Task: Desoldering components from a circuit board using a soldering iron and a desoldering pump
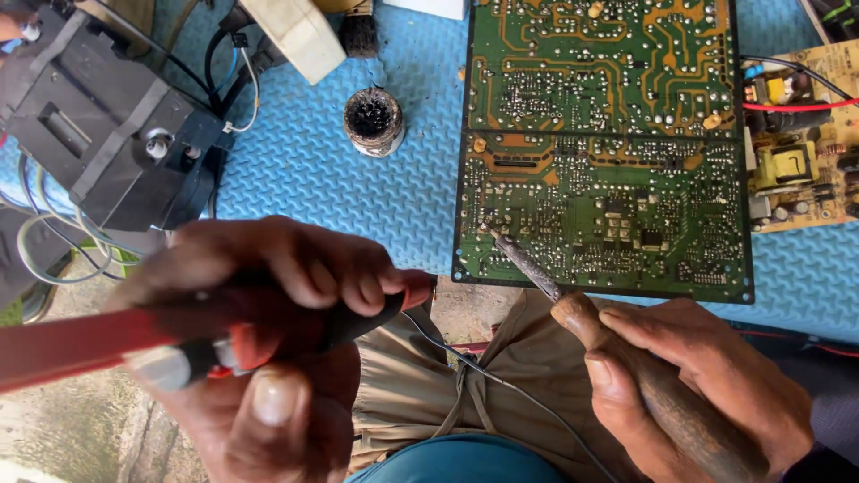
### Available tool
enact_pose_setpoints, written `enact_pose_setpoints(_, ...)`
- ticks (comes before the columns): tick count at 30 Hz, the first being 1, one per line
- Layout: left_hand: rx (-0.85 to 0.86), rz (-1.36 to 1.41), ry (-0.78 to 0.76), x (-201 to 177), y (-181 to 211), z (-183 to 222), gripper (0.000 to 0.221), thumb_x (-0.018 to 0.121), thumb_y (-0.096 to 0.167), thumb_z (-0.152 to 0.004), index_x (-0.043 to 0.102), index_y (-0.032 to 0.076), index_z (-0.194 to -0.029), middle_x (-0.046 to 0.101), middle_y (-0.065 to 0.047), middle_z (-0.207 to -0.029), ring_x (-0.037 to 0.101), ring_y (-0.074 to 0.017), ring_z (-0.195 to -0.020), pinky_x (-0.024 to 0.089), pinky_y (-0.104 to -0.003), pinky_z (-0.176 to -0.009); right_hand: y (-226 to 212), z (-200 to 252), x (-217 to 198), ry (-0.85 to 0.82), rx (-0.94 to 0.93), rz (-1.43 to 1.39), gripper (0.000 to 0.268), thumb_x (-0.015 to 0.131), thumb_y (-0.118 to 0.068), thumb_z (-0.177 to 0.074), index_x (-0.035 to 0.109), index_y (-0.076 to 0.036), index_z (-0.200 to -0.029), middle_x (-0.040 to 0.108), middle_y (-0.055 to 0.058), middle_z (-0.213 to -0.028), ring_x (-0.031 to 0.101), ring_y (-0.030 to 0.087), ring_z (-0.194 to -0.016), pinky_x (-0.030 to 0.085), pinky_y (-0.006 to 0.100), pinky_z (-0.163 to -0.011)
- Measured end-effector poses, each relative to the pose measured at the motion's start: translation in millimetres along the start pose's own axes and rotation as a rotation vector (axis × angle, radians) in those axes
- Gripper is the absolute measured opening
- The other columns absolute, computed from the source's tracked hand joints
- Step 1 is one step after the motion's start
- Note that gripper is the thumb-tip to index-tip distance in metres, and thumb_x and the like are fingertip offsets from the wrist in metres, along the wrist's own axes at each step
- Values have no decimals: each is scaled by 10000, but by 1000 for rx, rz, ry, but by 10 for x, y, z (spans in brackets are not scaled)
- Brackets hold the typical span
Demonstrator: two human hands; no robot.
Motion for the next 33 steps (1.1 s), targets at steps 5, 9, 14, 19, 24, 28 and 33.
enact_pose_setpoints(5,31,-35,94,6,-168,-148,903,767,311,-928,252,79,-1632,595,-172,-993,749,-334,-797,795,-554,-826,-117,-41,5,-12,-129,18,275,650,-125,-853,686,22,-1083,787,94,-1043,763,168,-867,588,276,-834)
enact_pose_setpoints(9,7,-101,10,132,-322,-270,941,679,380,-932,172,45,-1650,617,-141,-921,708,-254,-766,771,-438,-765,-7,5,-10,45,-69,-1,275,663,-131,-858,681,18,-1089,798,98,-1036,759,146,-849,585,267,-833)
enact_pose_setpoints(14,-52,-129,-129,302,-503,-335,1009,623,510,-964,77,8,-1649,612,-127,-960,694,-229,-838,733,-403,-871,-69,-19,9,10,-153,-40,310,656,-109,-853,655,27,-1131,789,122,-1100,803,176,-959,614,283,-914)
enact_pose_setpoints(19,-57,-83,-117,300,-556,-363,996,628,476,-945,102,5,-1648,582,-114,-898,667,-225,-794,699,-394,-829,0,-6,49,-70,-191,-60,373,649,-131,-860,621,23,-1199,774,107,-1177,795,161,-1036,621,279,-958)
enact_pose_setpoints(24,-74,-70,-112,290,-562,-369,1014,626,498,-938,106,7,-1656,571,-103,-915,647,-212,-806,677,-379,-841,-76,-4,34,-13,-183,-57,355,673,-89,-841,642,49,-1166,779,115,-1136,800,165,-1024,627,266,-950)
enact_pose_setpoints(28,-95,-2,-164,278,-573,-355,976,628,451,-978,72,31,-1661,556,-122,-1012,637,-233,-860,655,-401,-879,-63,-32,-22,58,-101,28,289,677,-113,-848,687,-14,-1119,798,59,-1067,783,107,-936,588,247,-922)
enact_pose_setpoints(33,-78,-83,-133,285,-495,-371,947,595,451,-977,98,14,-1654,569,-107,-955,677,-236,-838,668,-380,-841,90,19,-27,75,-19,22,254,691,-115,-836,713,-24,-1073,791,85,-987,754,117,-819,569,239,-825)
Point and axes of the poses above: each hand's wrist, its own z-axis away from the middle knuckle, its own x-axis out of the palm, y = z × x, the point moved 10 cm from there along -z, towards the middle knuckle
